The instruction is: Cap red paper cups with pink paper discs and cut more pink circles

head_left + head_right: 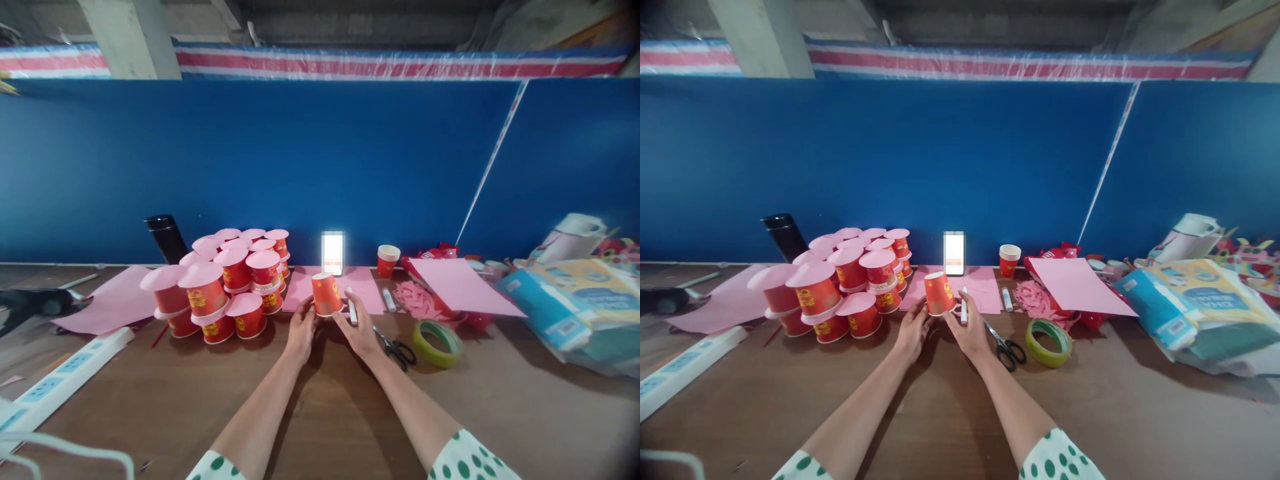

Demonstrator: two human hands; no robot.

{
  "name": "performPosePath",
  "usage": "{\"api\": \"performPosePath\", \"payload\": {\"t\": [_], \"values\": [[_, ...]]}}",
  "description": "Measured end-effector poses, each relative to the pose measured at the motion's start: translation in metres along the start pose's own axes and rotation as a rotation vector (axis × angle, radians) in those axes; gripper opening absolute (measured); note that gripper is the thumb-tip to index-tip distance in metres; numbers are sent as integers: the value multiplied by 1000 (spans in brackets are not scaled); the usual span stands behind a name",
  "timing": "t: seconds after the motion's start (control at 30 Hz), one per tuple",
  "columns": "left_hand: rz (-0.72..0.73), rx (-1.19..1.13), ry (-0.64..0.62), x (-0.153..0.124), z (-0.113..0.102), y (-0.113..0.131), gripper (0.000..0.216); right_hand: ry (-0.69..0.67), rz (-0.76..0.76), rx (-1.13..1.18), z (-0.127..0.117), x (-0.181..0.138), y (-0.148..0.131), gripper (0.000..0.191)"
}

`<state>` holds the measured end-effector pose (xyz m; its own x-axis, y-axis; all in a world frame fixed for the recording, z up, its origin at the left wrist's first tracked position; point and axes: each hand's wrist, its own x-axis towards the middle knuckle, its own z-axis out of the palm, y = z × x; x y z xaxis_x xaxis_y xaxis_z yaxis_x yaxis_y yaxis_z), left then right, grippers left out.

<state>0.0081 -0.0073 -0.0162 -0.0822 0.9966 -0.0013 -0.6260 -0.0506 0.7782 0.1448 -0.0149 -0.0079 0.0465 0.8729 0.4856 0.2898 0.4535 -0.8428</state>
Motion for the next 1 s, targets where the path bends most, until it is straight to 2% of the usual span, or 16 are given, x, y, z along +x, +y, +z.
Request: {"api": "performPosePath", "payload": {"t": [0.1, 0.2, 0.37, 0.6, 0.77, 1.0], "values": [[50, 42, -17, 0, 0, 0, 51, -17, 16, 2, 0, 0, -1, 56], [93, 62, -22, 2, -2, -3, 46, -21, 23, -1, 0, 0, -1, 56], [52, 67, -6, 2, -3, -5, 42, -29, 25, 7, 1, 0, 2, 55], [146, 163, -43, -1, 0, -2, 52, -54, -9, -71, 2, -1, 9, 55], [99, 111, 5, 0, 0, -2, 49, -88, -10, -58, 2, -2, 8, 55], [38, 22, 3, -1, 2, 3, 37, -107, 4, -50, 2, -3, 7, 50]]}}
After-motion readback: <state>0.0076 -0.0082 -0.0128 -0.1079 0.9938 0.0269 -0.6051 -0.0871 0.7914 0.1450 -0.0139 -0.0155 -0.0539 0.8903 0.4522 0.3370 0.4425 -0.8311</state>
